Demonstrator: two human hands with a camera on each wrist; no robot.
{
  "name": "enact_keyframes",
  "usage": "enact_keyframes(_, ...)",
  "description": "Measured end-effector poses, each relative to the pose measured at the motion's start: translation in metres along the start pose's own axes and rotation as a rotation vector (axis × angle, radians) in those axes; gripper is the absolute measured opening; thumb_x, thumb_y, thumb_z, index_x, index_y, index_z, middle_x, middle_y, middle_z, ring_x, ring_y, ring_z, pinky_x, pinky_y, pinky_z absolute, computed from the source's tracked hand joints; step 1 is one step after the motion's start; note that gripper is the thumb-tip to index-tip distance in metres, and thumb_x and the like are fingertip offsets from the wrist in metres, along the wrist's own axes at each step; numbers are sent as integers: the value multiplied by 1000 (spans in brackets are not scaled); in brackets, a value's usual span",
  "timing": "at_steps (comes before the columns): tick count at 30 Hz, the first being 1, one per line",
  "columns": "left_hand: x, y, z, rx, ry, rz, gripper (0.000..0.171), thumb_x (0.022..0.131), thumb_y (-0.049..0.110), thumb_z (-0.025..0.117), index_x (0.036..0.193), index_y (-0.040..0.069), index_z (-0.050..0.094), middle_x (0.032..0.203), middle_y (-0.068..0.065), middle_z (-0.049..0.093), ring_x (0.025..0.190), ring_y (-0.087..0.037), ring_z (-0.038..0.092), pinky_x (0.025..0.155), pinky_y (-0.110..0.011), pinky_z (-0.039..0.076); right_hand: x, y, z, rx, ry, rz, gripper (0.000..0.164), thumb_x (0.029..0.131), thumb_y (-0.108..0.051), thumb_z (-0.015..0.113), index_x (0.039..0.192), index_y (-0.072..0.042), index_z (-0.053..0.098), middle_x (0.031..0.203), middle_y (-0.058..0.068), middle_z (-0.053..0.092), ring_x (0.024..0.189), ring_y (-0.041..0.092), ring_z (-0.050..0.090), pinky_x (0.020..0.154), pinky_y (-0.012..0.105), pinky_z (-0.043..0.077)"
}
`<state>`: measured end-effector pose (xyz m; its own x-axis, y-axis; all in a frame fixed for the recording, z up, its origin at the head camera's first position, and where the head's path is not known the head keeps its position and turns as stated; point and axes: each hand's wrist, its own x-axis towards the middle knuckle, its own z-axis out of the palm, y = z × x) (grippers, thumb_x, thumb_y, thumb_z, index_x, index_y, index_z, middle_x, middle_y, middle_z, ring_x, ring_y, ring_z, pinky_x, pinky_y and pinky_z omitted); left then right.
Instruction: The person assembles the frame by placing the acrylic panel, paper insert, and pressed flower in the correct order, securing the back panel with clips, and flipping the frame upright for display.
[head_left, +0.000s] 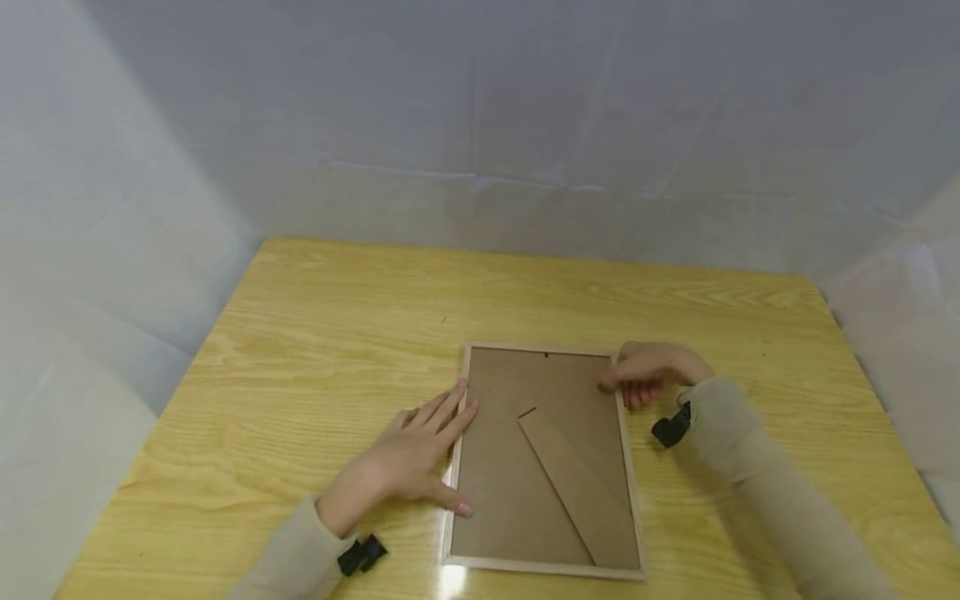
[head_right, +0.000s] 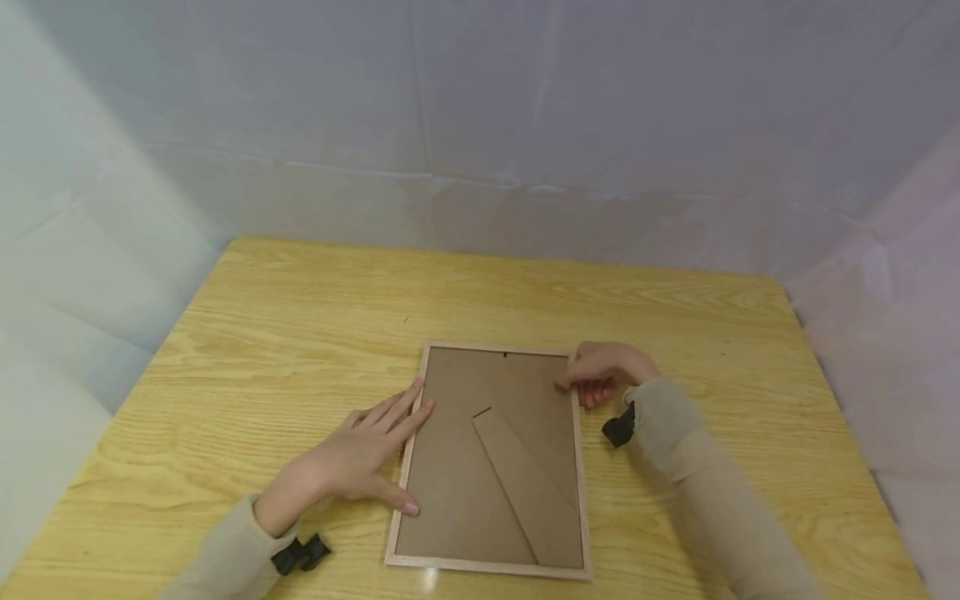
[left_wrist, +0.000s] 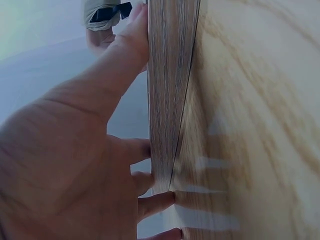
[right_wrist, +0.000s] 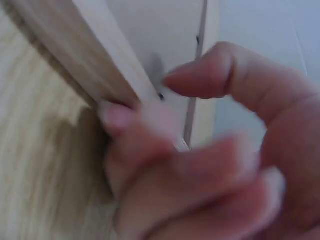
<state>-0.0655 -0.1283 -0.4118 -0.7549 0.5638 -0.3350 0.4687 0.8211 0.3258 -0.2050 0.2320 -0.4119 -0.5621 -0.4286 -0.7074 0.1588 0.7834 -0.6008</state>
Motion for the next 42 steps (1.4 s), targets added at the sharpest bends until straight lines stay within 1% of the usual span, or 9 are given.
enact_keyframes(4, -1, 1, -1, 1, 2, -4, 129, 66, 76, 71, 160, 15, 7, 165, -7, -16, 151, -33, 6, 115, -62, 21, -2, 2, -6, 52, -58, -2, 42, 96, -29, 56, 70, 1, 70, 55, 3, 61, 43, 6, 48, 43, 19, 43)
enact_keyframes(8, -2, 2, -2, 1, -1, -8, 129, 66, 75, 72, 160, 15, 8, 165, -7, -15, 151, -32, 6, 114, -63, 21, -2, 4, -7, 78, -76, -35, 42, 97, -24, 55, 72, 6, 71, 54, 4, 61, 41, 6, 48, 42, 18, 42)
enact_keyframes(11, -2, 2, -2, 4, -4, -12, 128, 67, 75, 72, 160, 15, 8, 165, -7, -15, 151, -32, 7, 114, -63, 22, 0, 6, -5, 67, -49, -53, 42, 96, -24, 57, 67, 3, 69, 52, 3, 60, 40, 5, 46, 40, 18, 40)
enact_keyframes(16, -2, 2, -2, 0, -3, -18, 128, 66, 75, 72, 160, 15, 8, 165, -7, -15, 151, -32, 7, 115, -62, 21, 3, 7, 0, -16, 41, -66, 44, 92, -32, 62, 56, -6, 65, 48, 0, 57, 39, 5, 40, 39, 19, 31)
enact_keyframes(19, -2, 2, -2, -3, -5, -21, 128, 66, 75, 72, 160, 15, 7, 165, -6, -16, 151, -32, 6, 115, -62, 20, 5, 6, 1, -26, 73, -64, 45, 91, -34, 62, 55, -7, 65, 47, 0, 56, 39, 6, 38, 38, 20, 28)
enact_keyframes(25, -1, 2, -2, 3, -9, -22, 129, 66, 75, 71, 160, 15, 7, 164, -7, -16, 151, -32, 5, 116, -61, 19, 6, 2, 2, -8, 90, -51, 41, 89, -29, 64, 56, -5, 66, 46, 1, 55, 38, 7, 35, 38, 20, 25)
enact_keyframes(28, 0, 2, -2, 5, -9, -21, 129, 66, 76, 71, 160, 15, 7, 164, -7, -16, 151, -32, 5, 116, -61, 19, 4, 2, 2, -20, 89, -60, 40, 87, -29, 65, 55, -5, 66, 46, 0, 54, 38, 7, 34, 38, 20, 26)
enact_keyframes(36, 1, 1, -2, -3, -15, -21, 130, 66, 76, 71, 160, 16, 6, 164, -6, -17, 151, -31, 4, 116, -61, 18, 3, 5, 1, 19, 72, -81, 42, 90, -29, 64, 57, -3, 67, 47, 2, 56, 38, 7, 37, 38, 19, 28)
enact_keyframes(42, 1, 0, -2, 0, -12, -21, 130, 65, 76, 71, 160, 15, 6, 164, -6, -17, 151, -31, 4, 116, -61, 18, 4, 3, 4, 1, 101, -55, 40, 87, -29, 66, 53, -6, 64, 45, 0, 53, 37, 7, 35, 37, 20, 26)
